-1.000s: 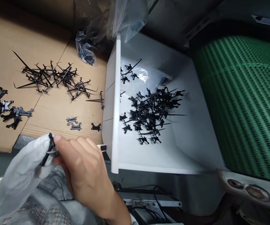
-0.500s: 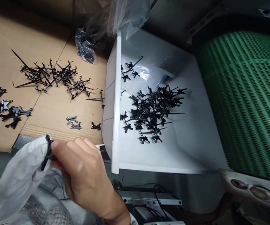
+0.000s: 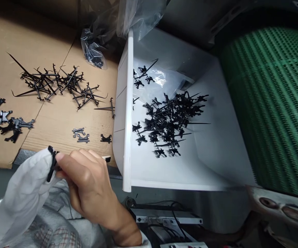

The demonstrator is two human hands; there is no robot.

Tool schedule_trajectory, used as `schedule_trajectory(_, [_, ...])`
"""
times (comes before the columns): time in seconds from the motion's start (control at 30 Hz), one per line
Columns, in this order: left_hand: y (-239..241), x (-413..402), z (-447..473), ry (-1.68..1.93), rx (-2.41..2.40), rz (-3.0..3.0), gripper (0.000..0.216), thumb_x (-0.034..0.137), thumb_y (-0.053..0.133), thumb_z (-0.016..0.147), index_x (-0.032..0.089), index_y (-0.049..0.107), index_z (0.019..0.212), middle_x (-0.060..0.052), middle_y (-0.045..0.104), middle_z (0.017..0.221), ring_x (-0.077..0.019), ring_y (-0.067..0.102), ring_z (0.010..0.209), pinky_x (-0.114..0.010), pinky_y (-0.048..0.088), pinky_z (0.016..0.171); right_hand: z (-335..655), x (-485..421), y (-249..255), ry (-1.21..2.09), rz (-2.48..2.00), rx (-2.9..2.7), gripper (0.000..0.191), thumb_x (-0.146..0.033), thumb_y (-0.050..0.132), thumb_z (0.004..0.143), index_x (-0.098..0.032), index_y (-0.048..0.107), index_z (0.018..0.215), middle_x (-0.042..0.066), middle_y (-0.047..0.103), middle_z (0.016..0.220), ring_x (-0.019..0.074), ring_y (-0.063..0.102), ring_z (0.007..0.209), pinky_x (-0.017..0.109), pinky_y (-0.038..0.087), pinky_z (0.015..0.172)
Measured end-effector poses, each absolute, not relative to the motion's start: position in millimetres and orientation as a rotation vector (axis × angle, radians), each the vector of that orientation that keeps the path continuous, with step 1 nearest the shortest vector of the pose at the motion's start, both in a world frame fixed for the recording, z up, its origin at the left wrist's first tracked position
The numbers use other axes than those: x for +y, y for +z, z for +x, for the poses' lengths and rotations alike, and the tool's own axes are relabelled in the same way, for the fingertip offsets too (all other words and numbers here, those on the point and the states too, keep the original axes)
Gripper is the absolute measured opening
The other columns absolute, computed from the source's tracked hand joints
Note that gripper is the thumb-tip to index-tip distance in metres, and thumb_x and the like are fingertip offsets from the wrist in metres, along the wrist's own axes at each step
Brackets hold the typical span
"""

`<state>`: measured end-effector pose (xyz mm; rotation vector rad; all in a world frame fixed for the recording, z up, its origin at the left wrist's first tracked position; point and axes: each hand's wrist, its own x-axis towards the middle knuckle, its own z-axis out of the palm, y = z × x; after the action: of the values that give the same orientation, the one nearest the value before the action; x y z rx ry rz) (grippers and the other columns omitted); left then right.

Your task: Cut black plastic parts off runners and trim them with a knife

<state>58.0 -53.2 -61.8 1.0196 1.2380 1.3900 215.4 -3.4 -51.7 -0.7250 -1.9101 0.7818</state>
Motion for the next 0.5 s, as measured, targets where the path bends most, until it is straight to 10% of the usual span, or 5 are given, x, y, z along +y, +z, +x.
schedule_trajectory(0.23, [-71,-67,58,1.239,1.343,1.000,0.035,0.015,0.082,0.092,0.037,0.088,0.119,0.009,0.088,0.129,-0.0234,0.084,0.123,-0.028,0.069,0.113,213,1,-56,0.710,-0.669,-1.883,0.062,0.003,0.053,0.101,-0.026,0.054,0.155,-0.005,0.045,0.079,0.0190,0.042,0.063,0.035,0.031,0.056])
schedule_trajectory(0.5, [-48,-45,65,1.078,1.267,0.917,0.026,0.032,0.057,0.109,0.031,0.074,0.089,0.002,0.076,0.083,-0.0218,0.076,0.079,-0.036,0.071,0.079,211,1,-62,0.653,-0.673,-1.858,0.056,0.000,0.057,0.102,-0.026,0.054,0.151,-0.006,0.047,0.079,0.0184,0.044,0.061,0.036,0.033,0.054])
